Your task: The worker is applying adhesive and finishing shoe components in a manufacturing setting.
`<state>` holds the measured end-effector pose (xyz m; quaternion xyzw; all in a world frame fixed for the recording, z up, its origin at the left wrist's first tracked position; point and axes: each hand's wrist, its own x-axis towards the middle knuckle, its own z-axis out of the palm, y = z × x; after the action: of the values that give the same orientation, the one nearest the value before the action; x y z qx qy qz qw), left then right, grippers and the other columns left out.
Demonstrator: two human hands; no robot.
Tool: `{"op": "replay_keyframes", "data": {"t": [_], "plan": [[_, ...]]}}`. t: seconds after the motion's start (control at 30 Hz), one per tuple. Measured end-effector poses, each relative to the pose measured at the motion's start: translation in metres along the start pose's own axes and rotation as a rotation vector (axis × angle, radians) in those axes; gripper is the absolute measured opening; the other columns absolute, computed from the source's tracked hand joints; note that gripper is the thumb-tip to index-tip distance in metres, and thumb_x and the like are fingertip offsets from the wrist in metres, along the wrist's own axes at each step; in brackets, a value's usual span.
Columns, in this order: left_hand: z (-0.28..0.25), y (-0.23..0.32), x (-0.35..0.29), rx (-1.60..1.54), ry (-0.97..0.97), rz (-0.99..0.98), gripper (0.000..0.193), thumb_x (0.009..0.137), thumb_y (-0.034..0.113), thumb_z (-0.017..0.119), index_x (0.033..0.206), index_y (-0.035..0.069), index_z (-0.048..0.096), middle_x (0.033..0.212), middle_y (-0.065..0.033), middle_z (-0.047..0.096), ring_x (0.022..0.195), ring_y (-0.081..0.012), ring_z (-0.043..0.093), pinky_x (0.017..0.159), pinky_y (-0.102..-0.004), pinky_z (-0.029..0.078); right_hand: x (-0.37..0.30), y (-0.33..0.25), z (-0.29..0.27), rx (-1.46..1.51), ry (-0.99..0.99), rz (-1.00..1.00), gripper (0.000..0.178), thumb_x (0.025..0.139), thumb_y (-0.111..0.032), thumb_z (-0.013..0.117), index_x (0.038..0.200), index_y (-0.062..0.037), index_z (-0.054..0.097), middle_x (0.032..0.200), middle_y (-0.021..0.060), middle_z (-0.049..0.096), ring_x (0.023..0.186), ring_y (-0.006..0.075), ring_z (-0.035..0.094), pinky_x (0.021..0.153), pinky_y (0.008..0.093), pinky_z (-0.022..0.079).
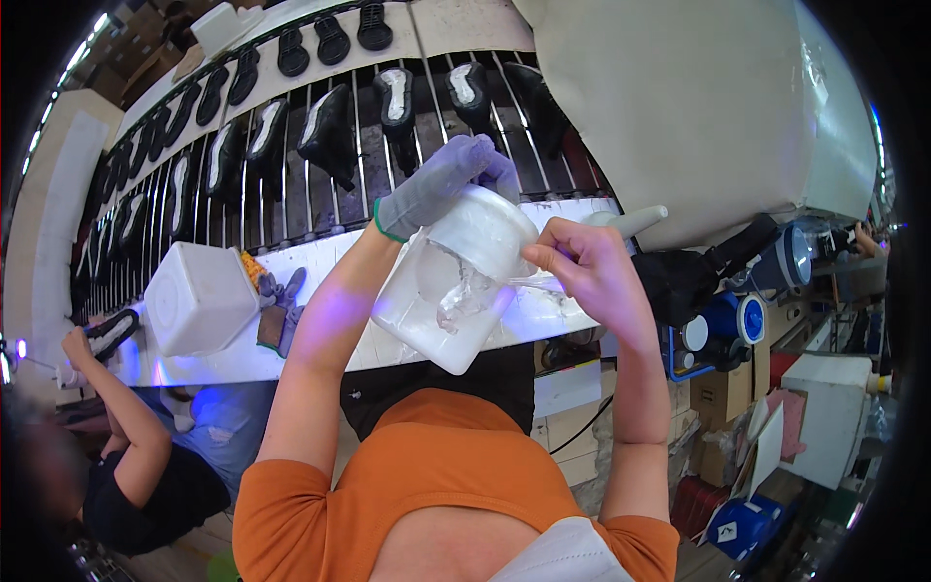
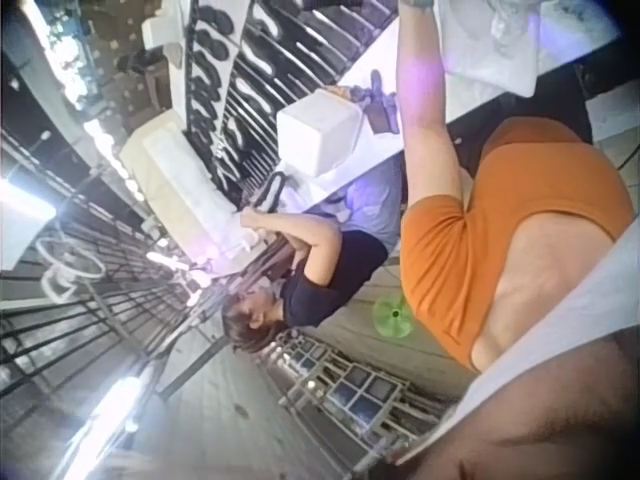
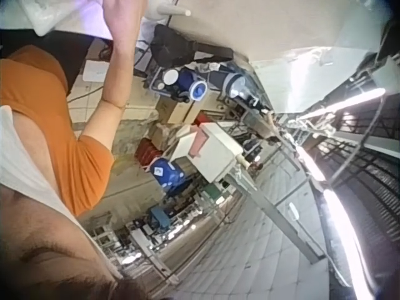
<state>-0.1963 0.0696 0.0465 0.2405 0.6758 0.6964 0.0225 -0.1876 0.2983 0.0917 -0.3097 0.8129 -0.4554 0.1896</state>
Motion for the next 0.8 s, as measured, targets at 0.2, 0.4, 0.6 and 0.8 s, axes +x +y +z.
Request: {"op": "replay_keyframes", "data": {"t": [0.2,0.4,0.6,0.8], "plan": [[0.003,0.001,0.000,0.013,0.046,-0.029,0.069,0.095,0.055,0.040,0.073,-0.005,0.066,0.065,-0.0085,0.061,0.063,-0.0143,0.057,0.061,-0.0274,0.046,-0.014,0.026,0.026,0.398,0.113,-0.025,0.026,0.088,-0.007,0.061,0.064,-0.0043,0.050,0.056,-0.0064,0.042,0.050,0.0007,0.034,0.045,0.0206,0.026],[0.003,0.004,-0.001,-0.005,0.039,-0.046,0.062,0.094,0.049,0.045,0.073,-0.005,0.066,0.067,-0.0089,0.062,0.063,-0.0148,0.057,0.062,-0.0282,0.047,-0.033,0.026,0.048,0.664,0.201,0.037,0.024,0.090,-0.009,0.059,0.068,-0.0028,0.053,0.057,-0.0027,0.051,0.050,0.0022,0.044,0.046,0.0194,0.034],[0.005,0.003,0.000,-0.004,0.026,-0.044,0.060,0.094,0.047,0.043,0.074,-0.005,0.066,0.068,-0.0093,0.063,0.065,-0.0149,0.058,0.064,-0.0281,0.047,-0.064,0.027,0.094,0.464,0.442,-0.147,0.026,0.088,-0.005,0.061,0.065,-0.0013,0.050,0.055,0.0017,0.050,0.046,0.0063,0.044,0.045,0.0207,0.035],[0.004,-0.002,0.002,-0.032,0.037,-0.060,0.059,0.094,0.045,0.041,0.073,-0.006,0.065,0.067,-0.0097,0.062,0.065,-0.0150,0.057,0.062,-0.0280,0.046,-0.066,0.015,0.089,0.416,0.416,-0.153,0.018,0.088,-0.003,0.061,0.070,0.0008,0.056,0.056,0.0027,0.055,0.043,0.0082,0.049,0.040,0.0227,0.037]]}}
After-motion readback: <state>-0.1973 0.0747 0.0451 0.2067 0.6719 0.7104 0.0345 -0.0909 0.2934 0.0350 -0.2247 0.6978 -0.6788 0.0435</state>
